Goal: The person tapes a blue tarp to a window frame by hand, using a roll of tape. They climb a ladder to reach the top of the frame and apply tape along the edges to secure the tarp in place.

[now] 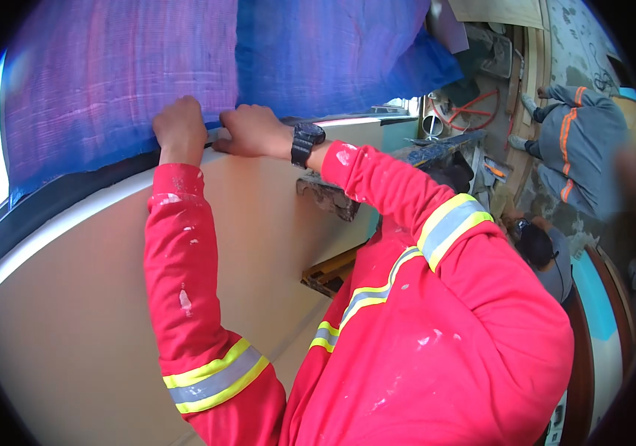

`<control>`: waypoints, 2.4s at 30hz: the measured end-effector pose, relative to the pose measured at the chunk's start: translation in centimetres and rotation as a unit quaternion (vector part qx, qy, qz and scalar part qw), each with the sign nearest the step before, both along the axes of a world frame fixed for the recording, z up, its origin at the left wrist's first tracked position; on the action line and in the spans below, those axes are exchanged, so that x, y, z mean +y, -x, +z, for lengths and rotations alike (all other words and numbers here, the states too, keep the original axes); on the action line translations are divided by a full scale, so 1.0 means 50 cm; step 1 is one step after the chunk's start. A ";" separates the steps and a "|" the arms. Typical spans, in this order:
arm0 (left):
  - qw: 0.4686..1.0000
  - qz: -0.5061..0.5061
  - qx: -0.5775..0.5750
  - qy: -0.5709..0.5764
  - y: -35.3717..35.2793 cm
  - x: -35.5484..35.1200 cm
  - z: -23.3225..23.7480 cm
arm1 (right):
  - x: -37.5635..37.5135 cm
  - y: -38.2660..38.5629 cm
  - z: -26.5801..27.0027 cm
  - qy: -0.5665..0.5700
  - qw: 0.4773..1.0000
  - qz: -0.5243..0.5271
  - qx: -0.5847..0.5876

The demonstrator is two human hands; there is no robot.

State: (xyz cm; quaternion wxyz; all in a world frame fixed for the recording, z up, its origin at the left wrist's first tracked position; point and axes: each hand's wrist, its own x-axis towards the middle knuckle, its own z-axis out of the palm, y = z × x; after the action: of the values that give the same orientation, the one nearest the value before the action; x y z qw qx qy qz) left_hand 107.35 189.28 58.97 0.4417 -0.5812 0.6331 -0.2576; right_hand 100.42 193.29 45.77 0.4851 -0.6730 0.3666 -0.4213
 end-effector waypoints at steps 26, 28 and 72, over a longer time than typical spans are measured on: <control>0.996 0.054 -0.032 -0.064 -0.013 -0.036 -0.020 | -0.003 0.008 -0.028 -0.013 0.999 0.044 -0.010; 0.993 0.042 -0.024 -0.108 -0.025 -0.054 -0.003 | -0.001 0.015 -0.023 -0.013 0.999 0.040 -0.016; 0.993 0.075 -0.064 -0.069 0.038 -0.027 -0.039 | 0.019 0.024 -0.156 -0.023 0.999 -0.001 0.027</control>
State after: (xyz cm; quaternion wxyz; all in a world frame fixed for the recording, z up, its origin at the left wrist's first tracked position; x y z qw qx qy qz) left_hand 105.44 187.93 57.01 0.5383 -0.5777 0.5743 -0.2160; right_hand 99.22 194.23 37.96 0.4900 -0.6725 0.3897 -0.3948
